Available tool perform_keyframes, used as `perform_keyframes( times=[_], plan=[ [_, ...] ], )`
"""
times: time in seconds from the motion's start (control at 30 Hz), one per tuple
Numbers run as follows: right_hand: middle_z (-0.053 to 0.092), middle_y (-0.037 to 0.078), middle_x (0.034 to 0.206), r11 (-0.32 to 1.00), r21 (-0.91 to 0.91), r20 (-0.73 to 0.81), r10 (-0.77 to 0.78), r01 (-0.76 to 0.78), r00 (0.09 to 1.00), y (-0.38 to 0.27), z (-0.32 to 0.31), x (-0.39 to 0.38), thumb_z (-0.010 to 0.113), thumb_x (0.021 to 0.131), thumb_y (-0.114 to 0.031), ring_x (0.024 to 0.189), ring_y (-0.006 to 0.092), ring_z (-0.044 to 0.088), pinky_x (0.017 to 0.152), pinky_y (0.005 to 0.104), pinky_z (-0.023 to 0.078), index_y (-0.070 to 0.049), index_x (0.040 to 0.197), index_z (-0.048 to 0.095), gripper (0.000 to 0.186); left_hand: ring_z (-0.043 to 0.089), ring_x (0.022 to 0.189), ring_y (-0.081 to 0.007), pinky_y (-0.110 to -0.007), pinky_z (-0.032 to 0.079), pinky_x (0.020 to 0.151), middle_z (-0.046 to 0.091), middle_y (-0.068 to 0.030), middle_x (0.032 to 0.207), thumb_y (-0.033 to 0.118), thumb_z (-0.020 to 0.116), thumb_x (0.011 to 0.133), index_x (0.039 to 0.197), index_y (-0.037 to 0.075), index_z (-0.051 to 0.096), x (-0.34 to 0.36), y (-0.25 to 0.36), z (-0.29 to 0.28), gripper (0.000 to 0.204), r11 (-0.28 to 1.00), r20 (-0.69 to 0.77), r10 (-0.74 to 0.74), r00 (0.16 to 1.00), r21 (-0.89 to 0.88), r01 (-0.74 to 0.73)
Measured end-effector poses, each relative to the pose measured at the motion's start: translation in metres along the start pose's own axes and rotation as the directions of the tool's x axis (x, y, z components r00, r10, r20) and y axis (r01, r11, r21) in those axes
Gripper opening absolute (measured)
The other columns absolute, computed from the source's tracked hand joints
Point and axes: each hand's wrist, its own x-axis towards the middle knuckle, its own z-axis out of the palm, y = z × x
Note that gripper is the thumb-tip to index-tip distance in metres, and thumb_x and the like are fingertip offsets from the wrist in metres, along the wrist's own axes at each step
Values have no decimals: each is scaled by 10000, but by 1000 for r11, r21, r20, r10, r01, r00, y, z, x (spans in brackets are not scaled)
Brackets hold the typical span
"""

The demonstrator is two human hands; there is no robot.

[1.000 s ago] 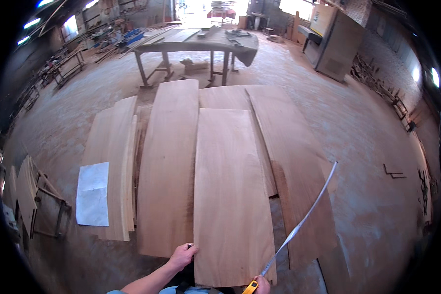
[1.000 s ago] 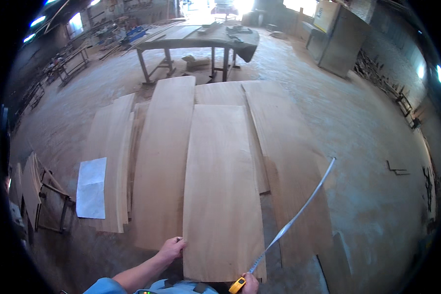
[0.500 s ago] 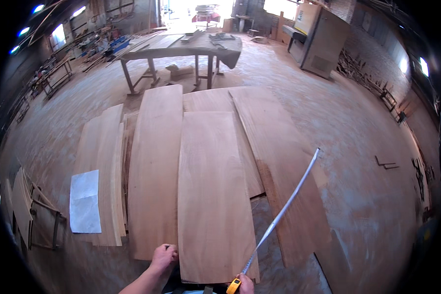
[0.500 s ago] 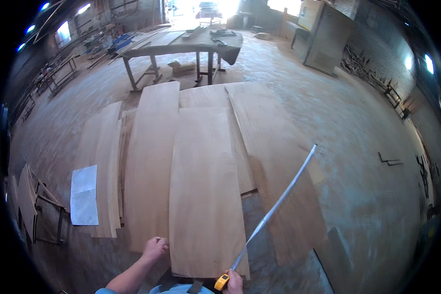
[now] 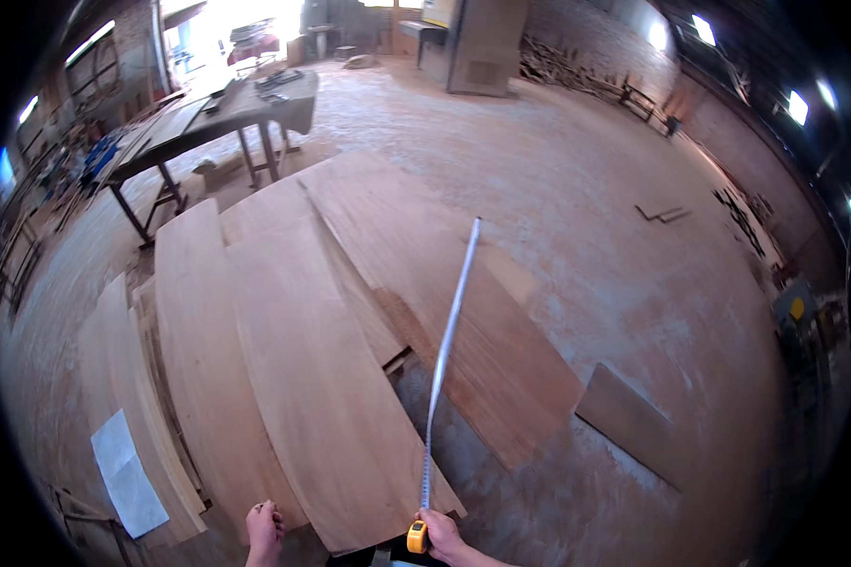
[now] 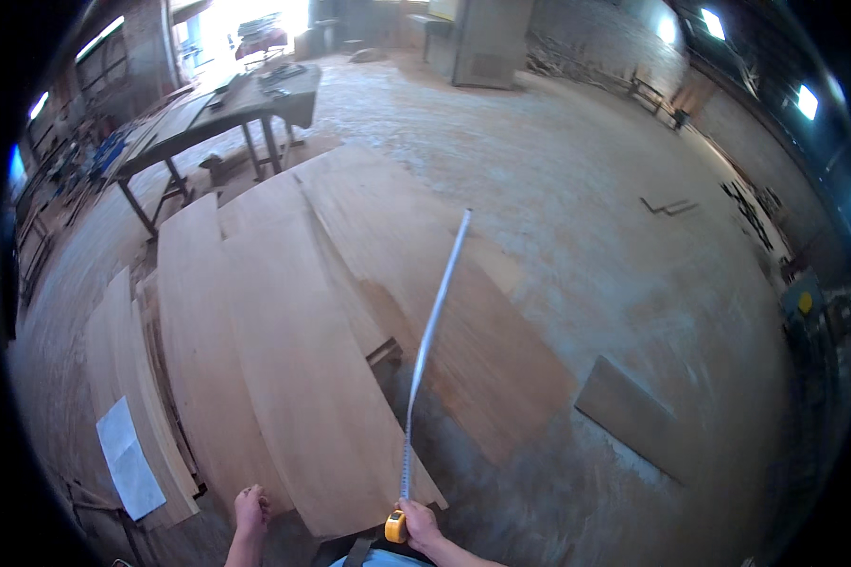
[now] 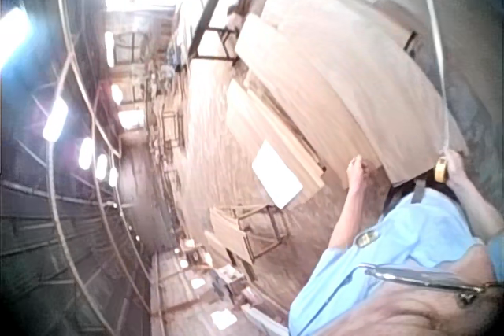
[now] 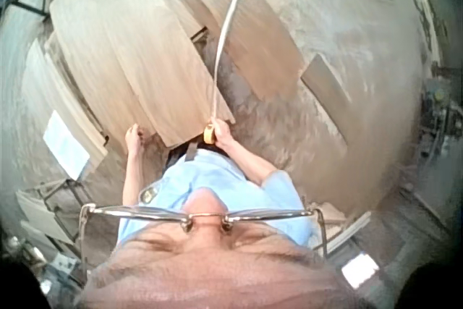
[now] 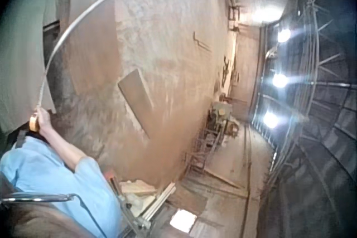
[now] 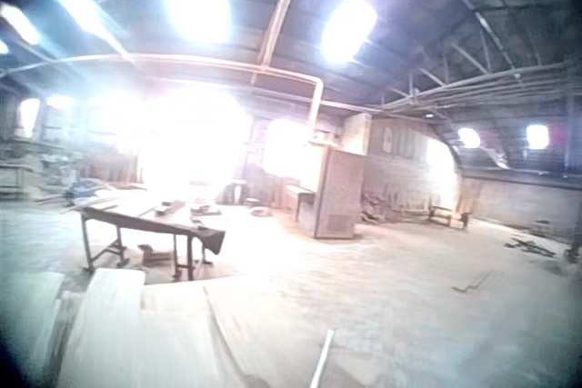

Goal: The person measures several wooden planks with a tape measure and consults a paper list. They then carry a plank to a table saw, adjust the fence, and cut the wood to size.

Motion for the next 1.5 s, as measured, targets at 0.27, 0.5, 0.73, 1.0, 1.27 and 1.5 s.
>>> perform_keyframes(
  times=[0.27, 0.5, 0.73, 1.0, 1.27, 1.5],
  plan=[
    [607, 39, 831, 995, -63, 10, -78, 79, 997, 18, -15, 16, 550, 970, -274, 759, 122, 580, 685, 297, 478, -31, 945, 648, 263, 461, 425, -111, -239, 352, 353, 521, -16, 622, 121, 499, 890, 838, 88, 520, 27, 0, -8, 66, 1000, 1, 30, 1000, -4, -30],
    [576, 41, 814, 1000, 25, 96, -2, 0, 995, 17, -18, 14, 511, 989, -268, 740, 139, 572, 679, 314, 483, -36, 963, 613, 255, 531, 458, -127, -256, 425, 402, 611, -78, 691, 118, 489, 907, 823, 32, 553, -14, 10, 33, 136, 975, 243, -76, 967, 222, 21],
    [582, 61, 801, 997, 11, 84, -75, 75, 994, -5, -19, 3, 519, 981, -233, 723, 180, 586, 638, 315, 511, -43, 922, 594, 213, 594, 534, -151, -272, 456, 454, 633, -94, 705, 143, 496, 895, 818, -11, 597, -47, -4, 35, 199, 899, 138, -61, 989, 439, -6],
    [588, 80, 805, 999, -15, 13, -47, 48, 999, -28, -27, -4, 532, 972, -209, 713, 221, 603, 625, 358, 546, -53, 925, 579, 170, 605, 607, -129, -274, 476, 518, 627, -58, 722, 181, 522, 888, 849, 7, 628, -48, -45, 29, 207, 965, 189, -168, 967, 232, 122],
    [575, 94, 823, 994, -92, 19, -49, 50, 999, -41, -12, -25, 501, 981, -325, 697, 279, 608, 610, 435, 554, -71, 950, 535, 258, 666, 885, -337, -421, 507, 796, 684, -197, 898, 349, 515, 900, 995, 13, 658, -43, -27, -1, 377, 881, -11, 101, 995, 466, -84],
    [566, 78, 807, 977, -205, -26, -58, 51, 998, -50, -20, -26, 467, 995, -335, 686, 279, 603, 622, 455, 559, -73, 917, 518, 278, 626, 962, -418, -477, 495, 824, 654, -257, 965, 282, 515, 918, 1067, 31, 635, 12, -7, -9, 315, 840, -166, 408, 898, 453, -298]
  ],
)
